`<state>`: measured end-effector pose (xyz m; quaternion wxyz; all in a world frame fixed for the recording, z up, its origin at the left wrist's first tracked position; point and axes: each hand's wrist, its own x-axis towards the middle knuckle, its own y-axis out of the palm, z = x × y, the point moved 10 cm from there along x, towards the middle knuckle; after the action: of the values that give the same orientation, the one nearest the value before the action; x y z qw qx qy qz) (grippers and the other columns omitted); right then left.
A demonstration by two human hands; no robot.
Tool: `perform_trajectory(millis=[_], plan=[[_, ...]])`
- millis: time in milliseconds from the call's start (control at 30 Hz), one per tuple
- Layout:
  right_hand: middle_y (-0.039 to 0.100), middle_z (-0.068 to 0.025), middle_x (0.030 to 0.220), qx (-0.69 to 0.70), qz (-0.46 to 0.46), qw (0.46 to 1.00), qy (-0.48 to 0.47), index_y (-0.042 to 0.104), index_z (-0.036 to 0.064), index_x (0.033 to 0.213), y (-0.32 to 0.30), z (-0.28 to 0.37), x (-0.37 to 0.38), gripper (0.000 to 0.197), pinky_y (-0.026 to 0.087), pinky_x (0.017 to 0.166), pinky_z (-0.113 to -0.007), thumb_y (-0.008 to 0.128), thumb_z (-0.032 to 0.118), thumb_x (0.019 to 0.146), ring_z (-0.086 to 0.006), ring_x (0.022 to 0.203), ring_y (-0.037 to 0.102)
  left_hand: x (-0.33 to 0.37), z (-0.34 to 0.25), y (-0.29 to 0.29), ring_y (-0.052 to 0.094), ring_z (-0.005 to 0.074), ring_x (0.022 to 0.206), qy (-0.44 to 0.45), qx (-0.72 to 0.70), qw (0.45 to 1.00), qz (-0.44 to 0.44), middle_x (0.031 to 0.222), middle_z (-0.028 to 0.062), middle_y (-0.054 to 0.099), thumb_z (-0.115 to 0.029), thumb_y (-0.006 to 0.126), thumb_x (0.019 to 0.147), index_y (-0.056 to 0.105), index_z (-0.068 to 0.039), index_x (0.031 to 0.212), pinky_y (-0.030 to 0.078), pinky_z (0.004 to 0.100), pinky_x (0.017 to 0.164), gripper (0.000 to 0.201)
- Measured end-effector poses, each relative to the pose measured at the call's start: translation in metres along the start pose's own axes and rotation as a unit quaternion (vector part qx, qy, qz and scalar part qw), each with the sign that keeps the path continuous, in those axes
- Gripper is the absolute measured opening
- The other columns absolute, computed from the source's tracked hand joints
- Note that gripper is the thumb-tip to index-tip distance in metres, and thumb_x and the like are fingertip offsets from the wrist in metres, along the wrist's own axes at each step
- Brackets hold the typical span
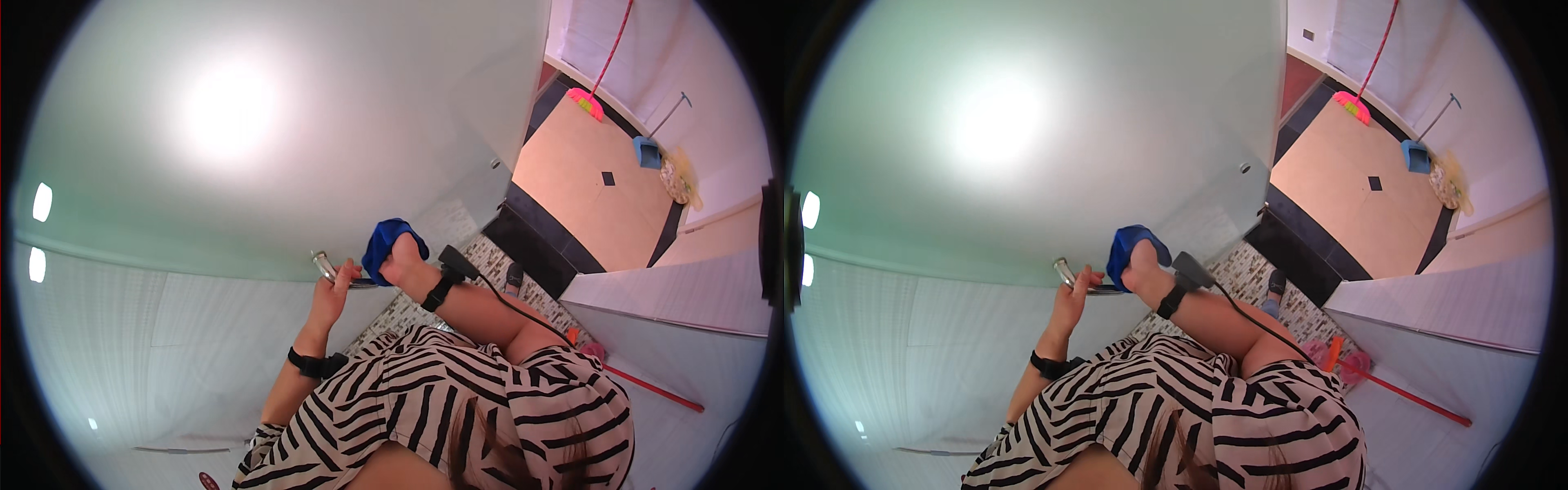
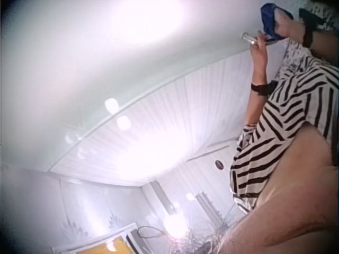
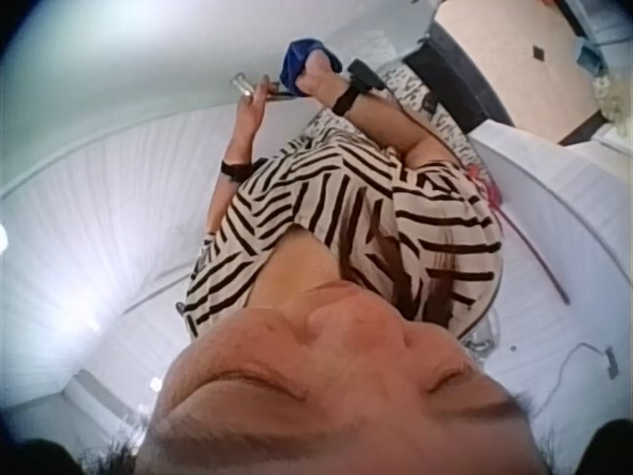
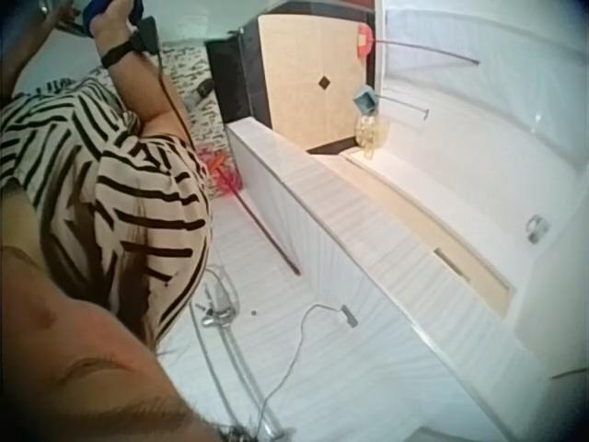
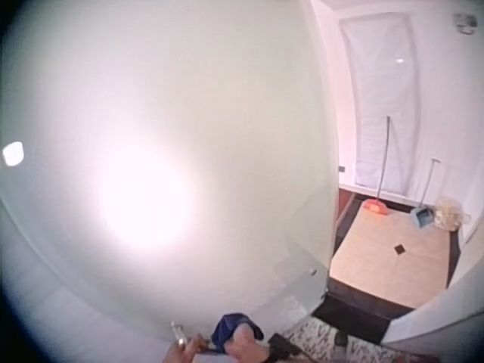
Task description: Wiping the frosted glass door and handle of a shower enclosure with a blue cloth.
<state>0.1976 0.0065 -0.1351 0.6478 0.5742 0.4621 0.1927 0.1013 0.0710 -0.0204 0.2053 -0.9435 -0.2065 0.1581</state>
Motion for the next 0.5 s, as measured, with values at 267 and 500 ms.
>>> perform_trajectory(millis=[267, 500], plan=[[0.049, -0.0105, 0.057, 0.004, 0.024, 0.999, -0.021, 0.048, 0.0076, 0.057, 0.031, 0.103, -0.007, 0.021, 0.040, 0.059, -0.044, 0.056, 0.012, 0.076, -0.0267, 0.058, 0.047, -0.004, -0.006, -0.002, 0.061, 0.0187, 0.094, -0.040, 0.036, 0.999, -0.001, 0.099, 0.0128, 0.069, -0.041, 0.049, 0.100, 0.064, 0.001, 0.086, 0.046, 0.0318, 0.087, 0.047], [0.051, 0.0035, 0.069, -0.022, -0.094, 0.975, -0.198, 0.048, 0.0185, 0.074, -0.058, 0.141, 0.025, 0.028, 0.041, 0.061, -0.031, 0.048, 0.038, 0.094, -0.0148, 0.066, 0.050, -0.001, -0.007, 0.002, 0.058, 0.0165, 0.093, -0.049, 0.061, 0.997, 0.016, 0.101, 0.0103, 0.067, -0.049, 0.048, 0.098, 0.066, 0.001, 0.099, 0.045, 0.0307, 0.086, 0.053]])
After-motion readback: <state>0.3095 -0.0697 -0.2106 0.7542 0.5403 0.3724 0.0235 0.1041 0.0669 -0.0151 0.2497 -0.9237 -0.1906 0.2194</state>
